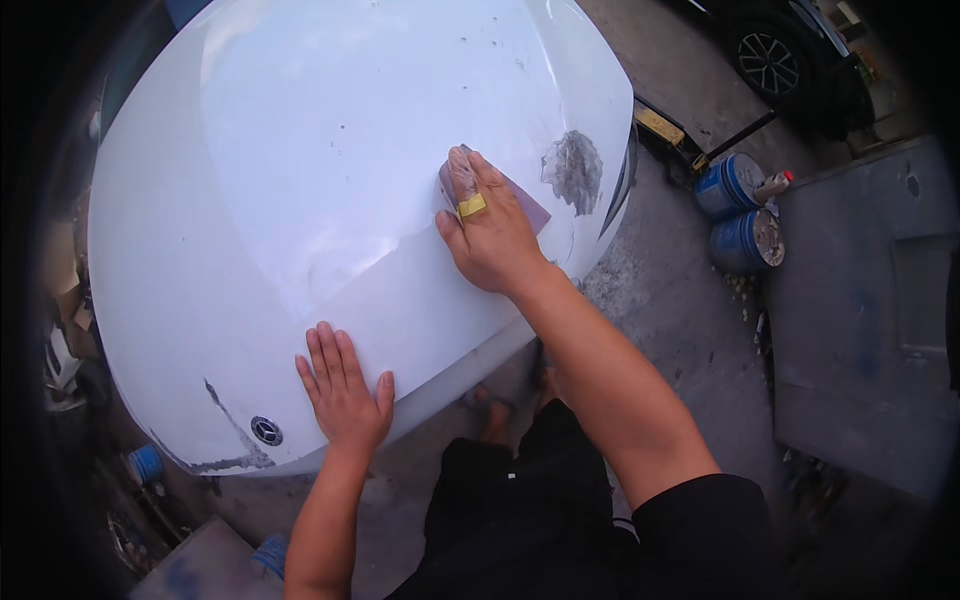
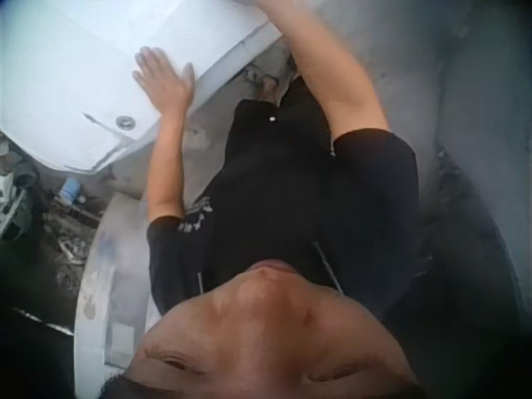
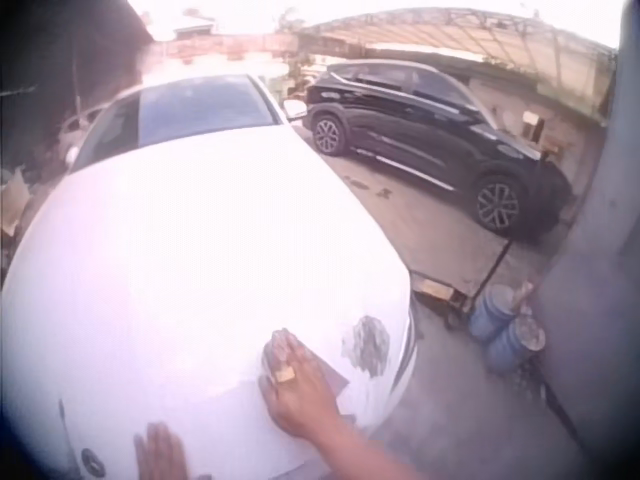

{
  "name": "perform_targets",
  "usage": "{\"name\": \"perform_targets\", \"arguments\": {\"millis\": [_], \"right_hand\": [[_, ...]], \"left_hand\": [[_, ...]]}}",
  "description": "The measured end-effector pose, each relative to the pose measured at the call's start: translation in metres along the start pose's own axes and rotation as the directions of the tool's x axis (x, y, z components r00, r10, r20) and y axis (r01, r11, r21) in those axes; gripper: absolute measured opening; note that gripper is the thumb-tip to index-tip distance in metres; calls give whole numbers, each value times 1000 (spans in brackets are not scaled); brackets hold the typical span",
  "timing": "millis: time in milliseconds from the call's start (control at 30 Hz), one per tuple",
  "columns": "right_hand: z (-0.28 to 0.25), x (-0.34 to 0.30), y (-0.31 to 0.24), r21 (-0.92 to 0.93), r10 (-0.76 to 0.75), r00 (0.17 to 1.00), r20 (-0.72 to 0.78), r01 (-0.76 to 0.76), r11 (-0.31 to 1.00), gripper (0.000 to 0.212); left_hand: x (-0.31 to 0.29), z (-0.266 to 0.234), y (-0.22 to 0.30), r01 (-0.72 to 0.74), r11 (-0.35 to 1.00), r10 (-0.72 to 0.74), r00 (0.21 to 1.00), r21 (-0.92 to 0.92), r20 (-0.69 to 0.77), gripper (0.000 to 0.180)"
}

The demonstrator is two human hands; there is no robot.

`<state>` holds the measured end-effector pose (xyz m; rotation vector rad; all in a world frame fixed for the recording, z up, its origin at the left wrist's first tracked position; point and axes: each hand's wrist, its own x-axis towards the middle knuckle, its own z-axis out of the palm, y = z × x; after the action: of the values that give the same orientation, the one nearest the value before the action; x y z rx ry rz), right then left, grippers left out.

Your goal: The person retrieves a sanding block and sands the hood of a white Mercedes-Benz. They rub the sanding block over several areas of the hood, including around the emblem and near the headlights, to smooth the surface.

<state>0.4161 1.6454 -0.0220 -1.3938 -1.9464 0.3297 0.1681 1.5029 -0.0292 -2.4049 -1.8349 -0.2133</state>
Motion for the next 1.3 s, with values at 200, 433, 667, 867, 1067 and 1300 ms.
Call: {"name": "perform_targets", "arguments": {"millis": [200, 433, 667, 867, 1067, 1300], "right_hand": [[14, -132, -57, 151, -44, 980, 194, 14, 988, 74], [-1, -9, 8, -46, -30, 999, -38, 28, 999, 60], [12, -143, -59, 151, -57, 976, 209, 25, 988, 68], [4, -25, -2, 17, -64, 998, -14, 64, 998, 62], [17, -120, -45, 113, -88, 986, 145, 71, 991, 74], [-8, -216, -74, 343, -155, 875, 458, -13, 939, 71]], "left_hand": [[-7, 1, -5, 8, 1000, -8, 1000, 11, 21, 76], [-4, 2, -4, -36, 999, 36, 999, 1, 41, 81], [-9, -3, -11, -68, 998, 69, 992, -13, 110, 84], [-8, -3, -11, -91, 996, 90, 991, 0, 103, 85], [-7, -2, -7, -78, 996, 75, 992, 31, 106, 85], [-8, -4, -7, -71, 996, 66, 992, 45, 107, 84]]}}
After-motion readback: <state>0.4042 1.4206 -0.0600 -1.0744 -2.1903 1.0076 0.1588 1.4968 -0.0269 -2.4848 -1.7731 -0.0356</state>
